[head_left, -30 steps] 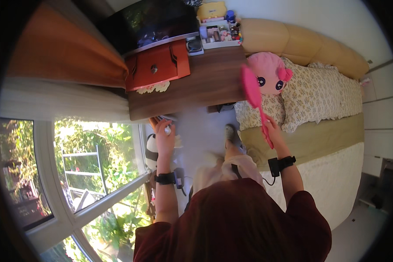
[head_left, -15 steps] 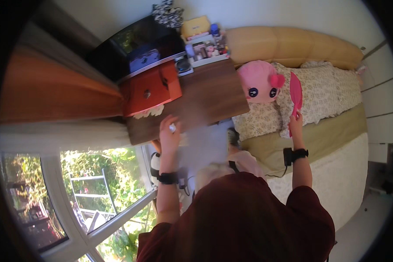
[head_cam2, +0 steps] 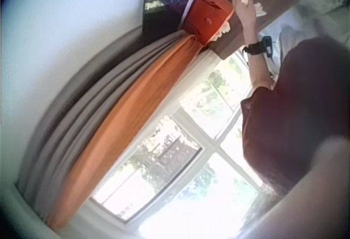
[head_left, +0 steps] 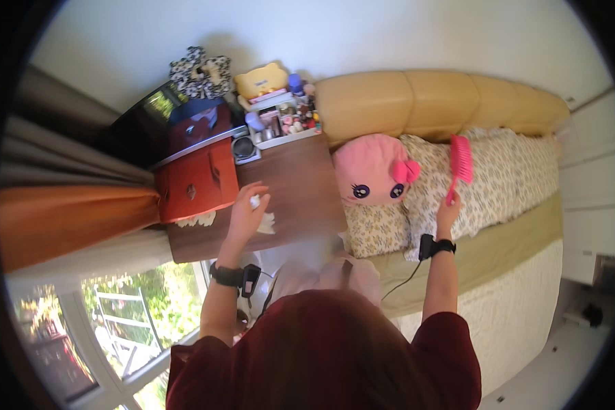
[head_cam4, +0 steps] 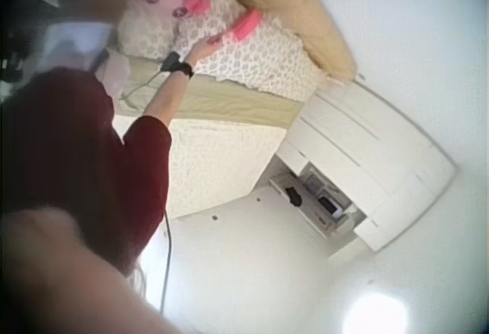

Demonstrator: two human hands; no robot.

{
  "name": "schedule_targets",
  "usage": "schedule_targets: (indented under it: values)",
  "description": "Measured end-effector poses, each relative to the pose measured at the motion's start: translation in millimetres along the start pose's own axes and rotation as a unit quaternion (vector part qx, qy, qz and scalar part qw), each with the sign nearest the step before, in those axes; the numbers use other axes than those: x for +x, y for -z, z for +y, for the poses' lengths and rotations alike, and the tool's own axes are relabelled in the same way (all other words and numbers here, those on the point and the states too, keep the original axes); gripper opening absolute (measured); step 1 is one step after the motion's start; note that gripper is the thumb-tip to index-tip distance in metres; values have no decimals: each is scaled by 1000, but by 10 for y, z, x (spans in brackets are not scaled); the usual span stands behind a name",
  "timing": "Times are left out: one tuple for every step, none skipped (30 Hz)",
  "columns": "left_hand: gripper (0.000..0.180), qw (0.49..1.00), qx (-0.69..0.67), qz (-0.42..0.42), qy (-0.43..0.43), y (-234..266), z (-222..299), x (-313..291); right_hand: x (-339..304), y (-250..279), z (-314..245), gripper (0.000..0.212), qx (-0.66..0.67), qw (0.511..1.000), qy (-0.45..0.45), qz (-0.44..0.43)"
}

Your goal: The person washes a cloth in a sink, uses a brush to clean a bed surface, and then wipes a desk and several cosmetic containers using the damp cloth.

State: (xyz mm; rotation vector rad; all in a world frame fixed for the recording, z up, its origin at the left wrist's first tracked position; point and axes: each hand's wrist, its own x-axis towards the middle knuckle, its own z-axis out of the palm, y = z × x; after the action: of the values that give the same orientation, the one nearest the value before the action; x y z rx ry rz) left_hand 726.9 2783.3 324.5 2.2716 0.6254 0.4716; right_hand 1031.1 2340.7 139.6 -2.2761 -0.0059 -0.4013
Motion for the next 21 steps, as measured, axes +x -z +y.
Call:
schedule_targets:
  values:
    - [21,1000,-3,-8,0,-12,46,67,74,28,31,37,-47,998,1,29]
    - [22,1000,-8,-16,1,-15,77,115,154,72,49,38,-28,999,-1,32]
    - [22,1000,-3,-8,8,-26,103,159,217,105,111,39,-91,995,-2,48]
    - [23,1000,-16,-9,11,-41,121,209,288,138,209,39,-103,993,1,49]
    - [23,999,-29,-10,14,-41,137,244,369,181,314,39,-98,994,6,41]
    - [23,999,-32,-2,17,-57,109,275,460,220,407,41,-185,978,-52,-77]
    - [23,999,-29,6,23,-61,84,304,512,210,396,43,-271,937,-107,-192]
    - [21,997,-59,2,41,-50,58,330,518,137,366,43,-268,938,-99,-198]
    - [21,994,-89,-2,58,-31,38,361,508,55,277,43,-305,943,-21,-129]
    - [24,995,-88,7,41,-8,41,388,469,-25,90,44,-337,938,56,-57]
    - [24,995,-87,16,45,29,61,400,461,-176,-133,43,-205,972,81,-82]
    - [27,993,-116,29,22,98,176,425,400,-308,-594,43,-69,986,103,-107]
    - [30,989,-142,46,1,171,222,428,214,-347,-1317,40,62,976,58,-198]
    - [33,987,-153,46,5,235,251,459,-40,-379,-2032,37,191,939,12,-287]
    - [36,986,-164,30,30,279,328,522,-253,-480,-2449,34,244,895,147,-343]
    - [39,983,-173,15,60,323,366,596,-515,-571,-2829,35,284,850,163,-413]
    - [42,977,-200,8,75,377,378,649,-798,-498,-3476,36,332,806,206,-444]
    - [43,968,-240,26,74,402,370,672,-1072,-435,-4070,37,378,758,246,-472]
    - [42,943,-325,14,69,475,401,730,-1273,-524,-4355,39,391,730,263,-494]
    - [42,948,-310,35,62,630,491,773,-1438,-611,-4642,36,385,751,283,-456]
    - [42,953,-292,60,54,828,515,799,-1508,-731,-4823,36,390,746,290,-455]
